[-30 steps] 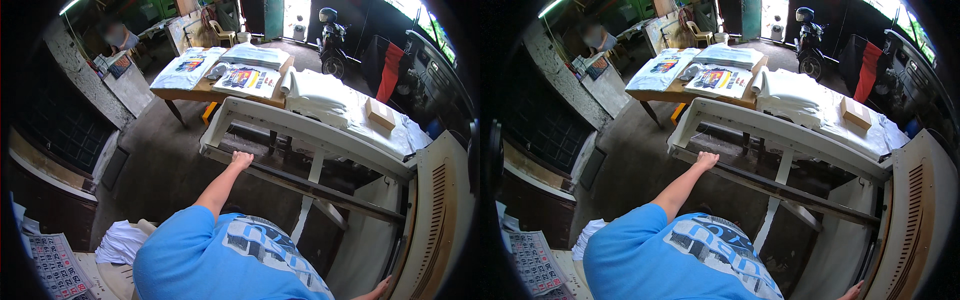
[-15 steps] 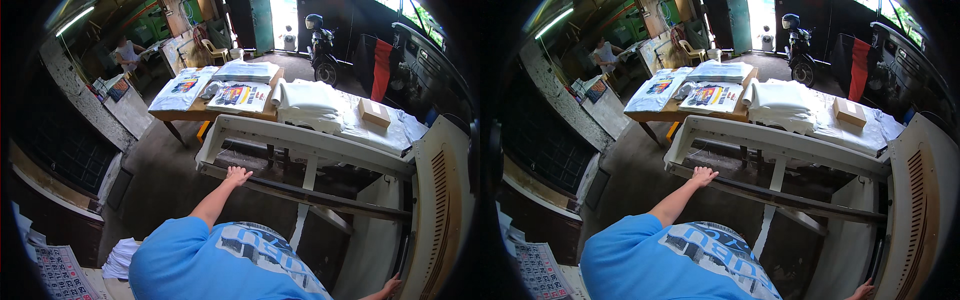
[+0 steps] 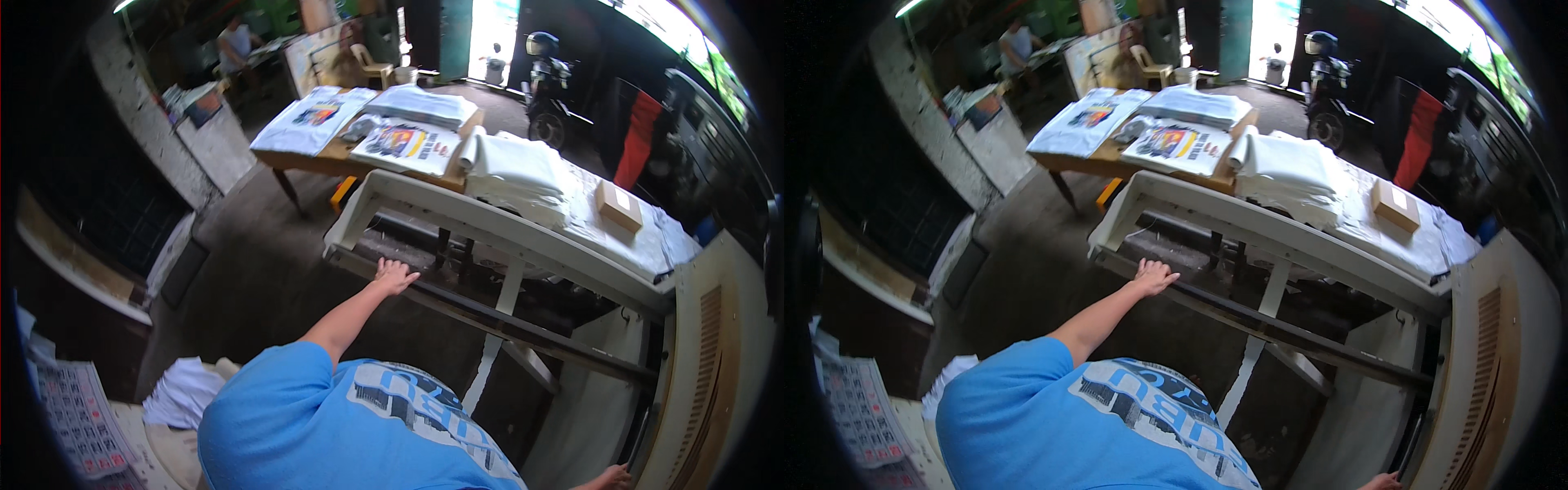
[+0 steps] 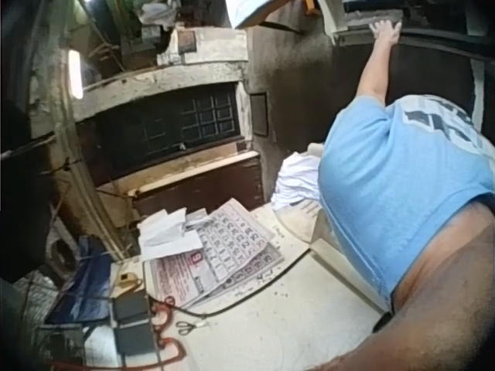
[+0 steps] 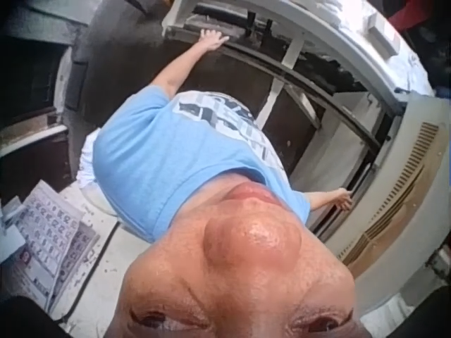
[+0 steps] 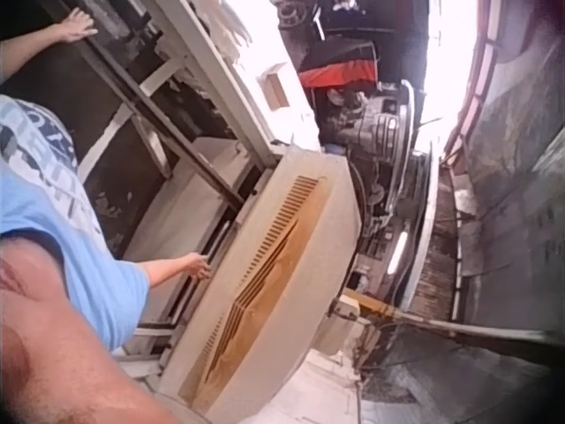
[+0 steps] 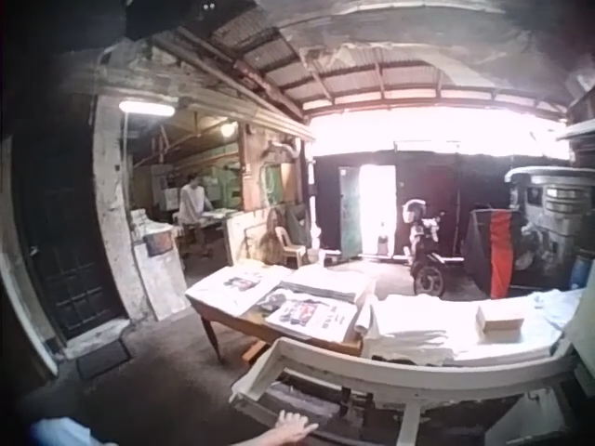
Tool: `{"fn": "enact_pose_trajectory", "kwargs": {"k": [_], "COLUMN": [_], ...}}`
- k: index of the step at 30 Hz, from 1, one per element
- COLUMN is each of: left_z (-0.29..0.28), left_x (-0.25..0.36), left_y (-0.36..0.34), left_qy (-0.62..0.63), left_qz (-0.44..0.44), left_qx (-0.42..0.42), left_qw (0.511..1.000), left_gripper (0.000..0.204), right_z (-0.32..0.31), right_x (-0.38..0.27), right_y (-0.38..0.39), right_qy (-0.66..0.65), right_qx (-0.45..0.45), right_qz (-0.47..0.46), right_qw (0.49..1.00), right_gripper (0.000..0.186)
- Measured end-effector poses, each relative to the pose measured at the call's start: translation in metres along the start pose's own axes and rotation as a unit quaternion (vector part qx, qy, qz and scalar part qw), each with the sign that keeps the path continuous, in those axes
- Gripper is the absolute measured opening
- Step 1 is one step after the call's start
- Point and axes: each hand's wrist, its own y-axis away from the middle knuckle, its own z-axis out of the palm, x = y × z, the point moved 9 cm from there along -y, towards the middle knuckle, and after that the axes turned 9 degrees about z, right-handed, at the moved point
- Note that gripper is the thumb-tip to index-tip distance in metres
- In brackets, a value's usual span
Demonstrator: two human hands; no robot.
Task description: Printing designs onto t-shirts using a heat press machine.
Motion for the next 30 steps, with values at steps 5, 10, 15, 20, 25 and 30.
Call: {"fn": "enact_pose_trajectory", "kwargs": {"k": [5, 10, 15, 20, 25, 30], "left_z": [0.002, 0.002, -0.037, -0.084, 0.054, 0.186], "left_x": [0.007, 0.0, -0.02, -0.106, -0.277, -0.393], "left_y": [0.008, 0.017, 0.052, 0.133, 0.205, 0.387], "left_qy": [0.025, 0.076, 0.175, 0.239, 0.349, 0.212], "left_qz": [0.054, 0.075, 0.15, 0.096, -0.158, -0.429], "left_qx": [-0.003, 0.007, 0.174, 0.36, 0.125, -0.285], "left_qw": [0.998, 0.994, 0.957, 0.897, 0.915, 0.831], "left_gripper": [0.054, 0.053, 0.033, 0.017, 0.029, 0.033], "right_z": [-0.019, -0.036, -0.112, -0.161, -0.193, -0.229], "right_x": [-0.083, -0.149, -0.168, -0.17, -0.187, -0.194], "right_y": [0.16, 0.367, 0.565, 0.67, 0.772, 0.881], "right_qy": [-0.085, -0.243, -0.352, -0.364, -0.369, -0.388], "right_qx": [0.212, 0.052, -0.076, -0.169, -0.232, -0.248], "right_qz": [-0.186, -0.404, -0.581, -0.649, -0.699, -0.75], "right_qw": [0.956, 0.88, 0.73, 0.646, 0.567, 0.475], "right_gripper": [0.043, 0.049, 0.052, 0.054, 0.05, 0.043]}}
